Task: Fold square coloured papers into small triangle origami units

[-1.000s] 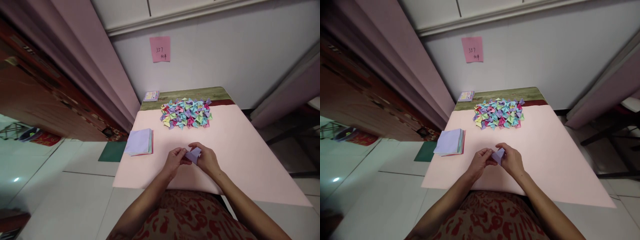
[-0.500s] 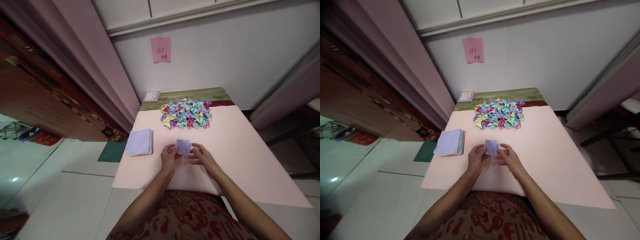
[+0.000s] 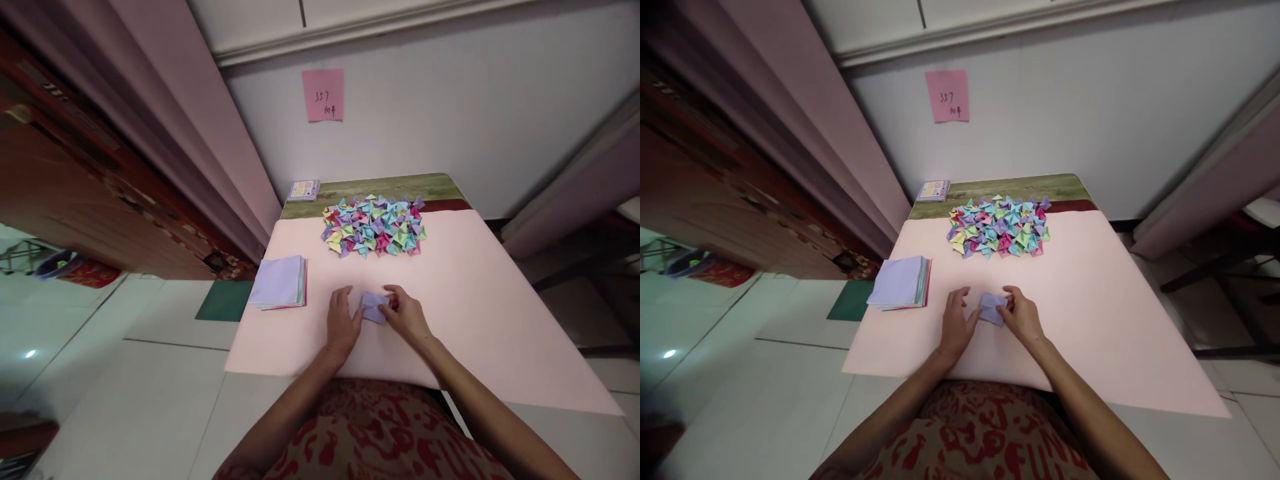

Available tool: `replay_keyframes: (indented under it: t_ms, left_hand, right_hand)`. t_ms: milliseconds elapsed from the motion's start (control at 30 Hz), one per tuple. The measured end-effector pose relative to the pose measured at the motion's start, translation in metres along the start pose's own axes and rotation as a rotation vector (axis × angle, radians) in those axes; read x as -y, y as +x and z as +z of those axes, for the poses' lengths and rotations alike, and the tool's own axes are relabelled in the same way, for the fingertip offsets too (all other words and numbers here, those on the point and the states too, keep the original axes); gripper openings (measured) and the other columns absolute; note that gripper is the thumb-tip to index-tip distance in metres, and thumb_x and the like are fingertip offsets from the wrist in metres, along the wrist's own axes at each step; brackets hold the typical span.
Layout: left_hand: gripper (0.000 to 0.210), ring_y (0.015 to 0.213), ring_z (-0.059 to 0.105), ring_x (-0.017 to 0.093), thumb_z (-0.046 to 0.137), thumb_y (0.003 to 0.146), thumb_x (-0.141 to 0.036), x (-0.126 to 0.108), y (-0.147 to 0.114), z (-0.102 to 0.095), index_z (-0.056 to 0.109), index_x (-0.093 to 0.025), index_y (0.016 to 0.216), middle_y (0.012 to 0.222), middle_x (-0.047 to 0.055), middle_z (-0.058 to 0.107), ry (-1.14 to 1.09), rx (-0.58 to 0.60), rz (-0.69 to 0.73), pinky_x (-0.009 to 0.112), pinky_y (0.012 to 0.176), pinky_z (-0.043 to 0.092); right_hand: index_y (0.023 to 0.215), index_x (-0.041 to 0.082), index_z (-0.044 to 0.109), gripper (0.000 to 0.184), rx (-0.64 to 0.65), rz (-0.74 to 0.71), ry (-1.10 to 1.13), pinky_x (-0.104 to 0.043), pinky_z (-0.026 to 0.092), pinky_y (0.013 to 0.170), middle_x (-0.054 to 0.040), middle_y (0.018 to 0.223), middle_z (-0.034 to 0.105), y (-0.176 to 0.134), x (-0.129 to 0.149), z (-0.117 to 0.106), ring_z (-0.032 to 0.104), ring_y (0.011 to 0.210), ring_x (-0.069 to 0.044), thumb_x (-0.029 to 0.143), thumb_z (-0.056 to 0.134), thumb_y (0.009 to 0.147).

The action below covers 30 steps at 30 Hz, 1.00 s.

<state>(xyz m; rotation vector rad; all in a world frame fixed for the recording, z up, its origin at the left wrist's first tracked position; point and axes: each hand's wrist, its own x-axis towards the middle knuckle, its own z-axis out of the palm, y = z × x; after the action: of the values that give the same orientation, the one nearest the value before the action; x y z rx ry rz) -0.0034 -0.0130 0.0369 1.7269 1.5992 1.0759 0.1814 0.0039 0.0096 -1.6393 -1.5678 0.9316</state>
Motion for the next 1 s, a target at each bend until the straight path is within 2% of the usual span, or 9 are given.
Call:
replay_keyframes:
  t_ms: [100, 167, 233, 367, 467, 567, 667, 833, 1000]
  left_hand:
    - [0.014, 0.097, 0.054, 0.022, 0.057, 0.085, -0.014, 0.005, 0.002, 0.004, 0.061, -0.020, 0.097, 0.097, 0.007, 0.061, 0.137, 0.174, 0.217, 0.036, 0.087, 0.045]
    - [0.009, 0.094, 0.053, 0.022, 0.056, 0.087, -0.016, 0.007, 0.001, 0.010, 0.062, -0.020, 0.092, 0.092, 0.007, 0.060, 0.225, 0.265, 0.292, 0.036, 0.084, 0.045]
    - [0.010, 0.091, 0.053, 0.023, 0.054, 0.088, -0.017, 0.009, -0.003, 0.015, 0.063, -0.019, 0.090, 0.092, 0.008, 0.060, 0.304, 0.302, 0.334, 0.037, 0.083, 0.045]
    - [0.011, 0.092, 0.052, 0.023, 0.054, 0.089, -0.017, 0.012, -0.006, 0.018, 0.065, -0.019, 0.088, 0.094, 0.008, 0.060, 0.295, 0.296, 0.343, 0.038, 0.084, 0.044]
    - [0.006, 0.093, 0.053, 0.022, 0.059, 0.085, -0.016, 0.014, -0.004, 0.017, 0.064, -0.019, 0.087, 0.092, 0.007, 0.060, 0.210, 0.253, 0.231, 0.037, 0.084, 0.045]
    - [0.024, 0.097, 0.053, 0.023, 0.064, 0.079, -0.013, 0.015, -0.001, 0.017, 0.060, -0.019, 0.102, 0.100, 0.007, 0.059, 0.162, 0.185, 0.111, 0.039, 0.086, 0.045]
    - [0.038, 0.101, 0.054, 0.023, 0.065, 0.076, -0.012, 0.017, 0.001, 0.018, 0.057, -0.020, 0.112, 0.106, 0.008, 0.057, 0.133, 0.147, 0.062, 0.038, 0.087, 0.046]
    - [0.019, 0.098, 0.055, 0.021, 0.059, 0.080, -0.009, 0.018, 0.000, 0.017, 0.064, -0.021, 0.095, 0.099, 0.006, 0.059, 0.130, 0.154, 0.171, 0.035, 0.085, 0.046]
    - [0.017, 0.093, 0.055, 0.023, 0.055, 0.085, -0.013, 0.019, -0.004, 0.008, 0.068, -0.020, 0.092, 0.096, 0.009, 0.063, 0.271, 0.247, 0.405, 0.038, 0.083, 0.042]
  right_hand:
    - [0.120, 0.020, 0.058, 0.040, -0.046, -0.103, -0.175, -0.034, 0.050, 0.072, -0.0028, 0.084, 0.065, -0.008, 0.002, 0.003, 0.062, 0.072, -0.019, 0.028, 0.058, 0.080]
    - [0.118, 0.019, 0.059, 0.038, -0.075, -0.159, -0.237, -0.035, 0.050, 0.074, -0.0068, 0.094, 0.064, -0.012, 0.002, 0.004, 0.062, 0.078, -0.021, 0.026, 0.056, 0.081]
    - [0.118, 0.020, 0.060, 0.037, -0.080, -0.194, -0.263, -0.035, 0.050, 0.075, -0.0087, 0.102, 0.062, -0.014, 0.000, 0.003, 0.061, 0.080, -0.021, 0.024, 0.056, 0.081]
    - [0.115, 0.022, 0.065, 0.036, -0.031, -0.187, -0.284, -0.033, 0.050, 0.072, -0.0061, 0.096, 0.060, -0.010, -0.003, 0.000, 0.060, 0.076, -0.019, 0.025, 0.058, 0.080]
    - [0.114, 0.024, 0.067, 0.036, 0.020, -0.149, -0.294, -0.032, 0.048, 0.070, -0.0047, 0.096, 0.060, -0.004, -0.002, -0.003, 0.059, 0.072, -0.017, 0.029, 0.061, 0.079]
    - [0.107, 0.025, 0.070, 0.031, 0.034, -0.127, -0.277, -0.032, 0.048, 0.069, -0.0041, 0.095, 0.061, 0.000, 0.000, -0.004, 0.059, 0.070, -0.016, 0.029, 0.063, 0.078]
    - [0.100, 0.025, 0.071, 0.025, -0.008, -0.144, -0.195, -0.031, 0.048, 0.067, -0.0041, 0.097, 0.062, -0.001, -0.001, -0.005, 0.058, 0.066, -0.015, 0.025, 0.062, 0.077]
    - [0.086, 0.024, 0.071, 0.015, 0.011, -0.221, -0.059, -0.030, 0.049, 0.063, -0.0053, 0.107, 0.063, -0.008, -0.011, -0.009, 0.057, 0.062, -0.013, 0.023, 0.058, 0.079]
    - [0.089, 0.024, 0.073, 0.024, 0.101, -0.291, -0.131, -0.030, 0.048, 0.066, -0.0052, 0.105, 0.065, -0.013, -0.007, -0.021, 0.058, 0.064, -0.014, 0.018, 0.051, 0.082]
